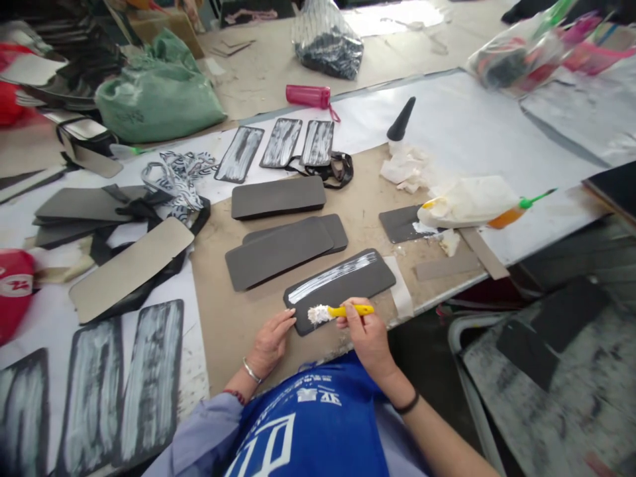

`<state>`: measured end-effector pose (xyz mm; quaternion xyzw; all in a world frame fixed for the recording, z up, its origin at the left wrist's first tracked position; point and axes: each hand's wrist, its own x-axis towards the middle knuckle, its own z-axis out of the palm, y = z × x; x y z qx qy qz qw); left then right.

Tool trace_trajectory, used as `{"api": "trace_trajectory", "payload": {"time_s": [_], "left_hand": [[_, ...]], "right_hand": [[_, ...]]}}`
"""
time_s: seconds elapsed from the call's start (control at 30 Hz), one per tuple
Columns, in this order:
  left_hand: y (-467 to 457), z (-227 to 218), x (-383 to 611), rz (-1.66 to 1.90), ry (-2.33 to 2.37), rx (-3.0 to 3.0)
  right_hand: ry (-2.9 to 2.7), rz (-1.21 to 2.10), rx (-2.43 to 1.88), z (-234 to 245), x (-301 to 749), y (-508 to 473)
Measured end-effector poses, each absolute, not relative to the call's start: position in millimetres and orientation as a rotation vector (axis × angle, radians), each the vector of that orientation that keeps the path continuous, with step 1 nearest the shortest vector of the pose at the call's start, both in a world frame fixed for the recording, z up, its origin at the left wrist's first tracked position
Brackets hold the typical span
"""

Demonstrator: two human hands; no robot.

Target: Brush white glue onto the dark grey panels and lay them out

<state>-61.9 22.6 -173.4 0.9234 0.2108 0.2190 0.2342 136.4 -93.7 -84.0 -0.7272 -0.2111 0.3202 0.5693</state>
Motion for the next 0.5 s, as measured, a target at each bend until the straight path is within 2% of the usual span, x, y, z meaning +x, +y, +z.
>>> {"api": "trace_trajectory", "payload": {"time_s": [0.27, 0.5], "left_hand": [[26, -177, -67, 0.637, 0.498, 2.53], [26, -173, -66, 0.672, 0.419, 2.657]], "right_hand": [[-0.433, 0.798, -1.712, -105, 114, -90], [-0.357, 0.47, -1.861, -106, 185, -113]]}}
